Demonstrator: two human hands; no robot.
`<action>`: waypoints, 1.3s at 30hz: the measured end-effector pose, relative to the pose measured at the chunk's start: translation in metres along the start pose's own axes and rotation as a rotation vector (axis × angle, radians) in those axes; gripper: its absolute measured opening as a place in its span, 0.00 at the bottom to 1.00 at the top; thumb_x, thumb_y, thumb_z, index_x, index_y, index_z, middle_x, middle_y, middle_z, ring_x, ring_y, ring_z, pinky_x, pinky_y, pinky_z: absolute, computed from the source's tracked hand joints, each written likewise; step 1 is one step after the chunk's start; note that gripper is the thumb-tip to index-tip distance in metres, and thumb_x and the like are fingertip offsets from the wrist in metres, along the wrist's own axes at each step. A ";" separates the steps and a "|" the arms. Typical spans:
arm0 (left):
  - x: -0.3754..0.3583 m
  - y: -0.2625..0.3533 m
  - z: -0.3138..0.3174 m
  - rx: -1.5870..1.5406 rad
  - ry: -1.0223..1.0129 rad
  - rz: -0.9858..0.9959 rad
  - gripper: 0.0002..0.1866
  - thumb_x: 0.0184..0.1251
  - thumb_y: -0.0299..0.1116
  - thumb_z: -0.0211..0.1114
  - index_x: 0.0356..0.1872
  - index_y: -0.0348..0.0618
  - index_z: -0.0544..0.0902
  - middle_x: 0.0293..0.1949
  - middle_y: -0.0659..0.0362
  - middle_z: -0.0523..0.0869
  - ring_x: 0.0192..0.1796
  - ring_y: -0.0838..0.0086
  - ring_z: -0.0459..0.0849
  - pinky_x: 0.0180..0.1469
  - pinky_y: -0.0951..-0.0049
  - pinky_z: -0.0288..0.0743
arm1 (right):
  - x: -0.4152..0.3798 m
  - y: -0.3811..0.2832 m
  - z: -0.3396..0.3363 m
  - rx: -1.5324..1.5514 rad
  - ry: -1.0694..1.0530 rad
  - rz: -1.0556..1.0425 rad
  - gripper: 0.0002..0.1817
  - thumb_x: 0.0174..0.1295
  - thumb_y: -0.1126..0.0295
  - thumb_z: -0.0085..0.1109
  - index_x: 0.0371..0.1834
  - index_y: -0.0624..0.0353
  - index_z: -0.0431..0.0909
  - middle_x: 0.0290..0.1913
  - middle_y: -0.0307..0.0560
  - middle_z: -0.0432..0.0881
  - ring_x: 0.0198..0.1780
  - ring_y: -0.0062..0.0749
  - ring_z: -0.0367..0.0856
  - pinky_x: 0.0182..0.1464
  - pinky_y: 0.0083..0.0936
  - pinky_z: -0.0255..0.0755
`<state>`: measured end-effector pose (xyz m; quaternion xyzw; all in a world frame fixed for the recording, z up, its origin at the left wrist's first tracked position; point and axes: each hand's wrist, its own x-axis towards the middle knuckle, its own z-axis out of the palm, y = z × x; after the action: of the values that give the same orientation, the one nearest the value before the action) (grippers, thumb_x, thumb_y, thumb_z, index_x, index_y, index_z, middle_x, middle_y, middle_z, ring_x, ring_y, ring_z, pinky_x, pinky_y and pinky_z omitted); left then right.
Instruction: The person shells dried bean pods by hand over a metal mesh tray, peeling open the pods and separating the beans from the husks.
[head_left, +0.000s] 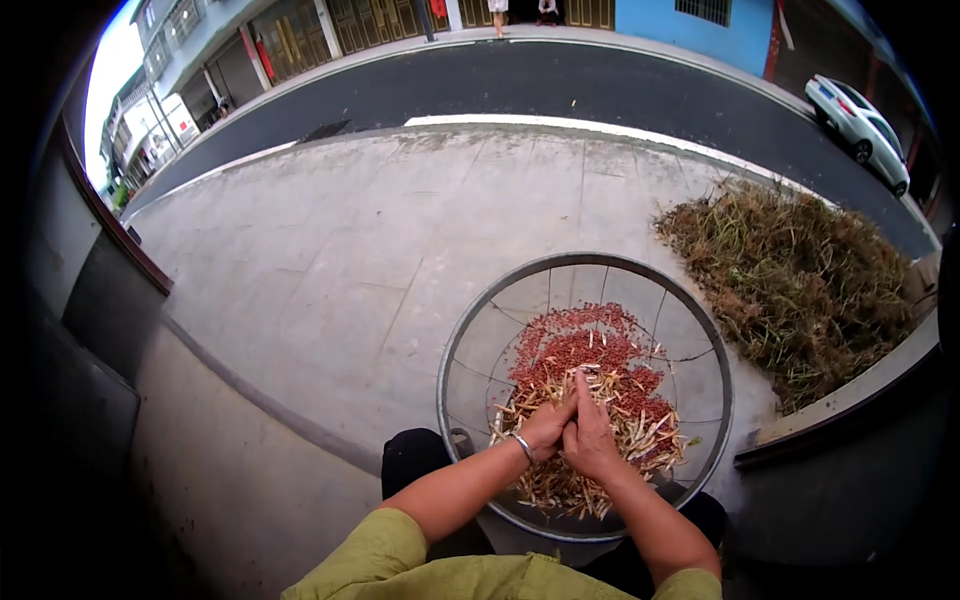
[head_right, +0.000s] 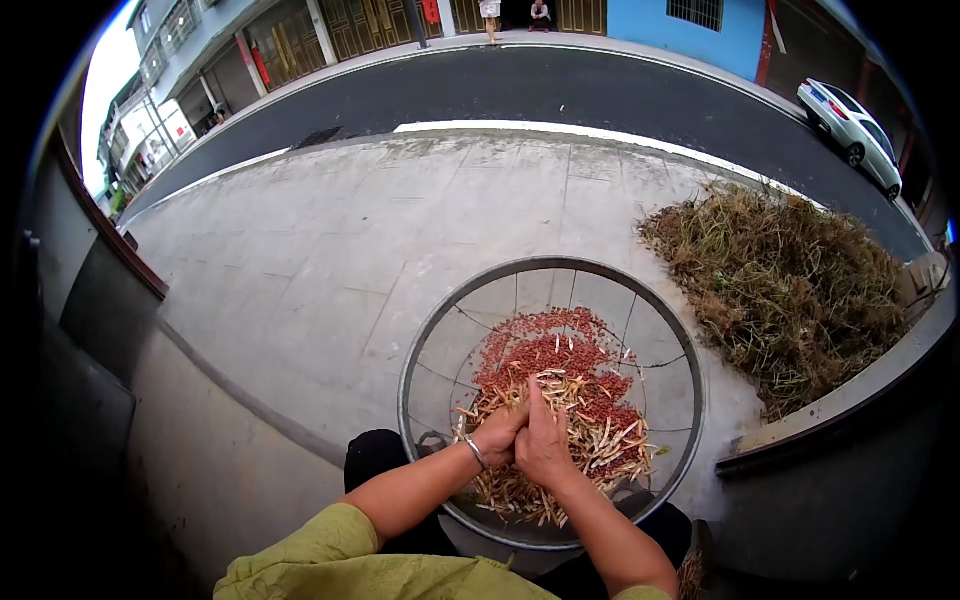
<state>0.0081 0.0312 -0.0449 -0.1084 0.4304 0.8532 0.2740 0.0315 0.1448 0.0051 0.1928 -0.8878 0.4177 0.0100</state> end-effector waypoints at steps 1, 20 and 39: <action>-0.001 0.004 0.003 -0.021 0.029 0.026 0.22 0.63 0.50 0.59 0.43 0.38 0.77 0.38 0.60 0.81 0.39 0.76 0.79 0.40 0.75 0.74 | 0.001 0.003 -0.003 0.147 0.052 -0.063 0.39 0.52 0.78 0.46 0.70 0.63 0.42 0.62 0.62 0.63 0.66 0.50 0.60 0.65 0.34 0.55; -0.018 0.068 -0.025 -0.079 -0.091 0.210 0.13 0.70 0.41 0.49 0.33 0.43 0.73 0.35 0.57 0.81 0.39 0.71 0.80 0.45 0.65 0.78 | -0.050 -0.009 0.015 -0.584 -0.555 -0.248 0.24 0.48 0.61 0.62 0.51 0.47 0.74 0.62 0.46 0.65 0.63 0.46 0.61 0.57 0.57 0.56; -0.023 0.054 -0.015 0.128 -0.026 0.213 0.09 0.68 0.37 0.54 0.39 0.41 0.72 0.23 0.66 0.68 0.25 0.82 0.68 0.35 0.74 0.74 | 0.002 0.061 -0.060 1.145 0.023 0.592 0.10 0.61 0.71 0.56 0.43 0.62 0.76 0.33 0.38 0.80 0.33 0.15 0.76 0.33 0.17 0.75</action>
<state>-0.0043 -0.0156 -0.0081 -0.0334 0.4895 0.8496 0.1935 -0.0003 0.2237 -0.0007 -0.0898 -0.5397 0.8127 -0.2006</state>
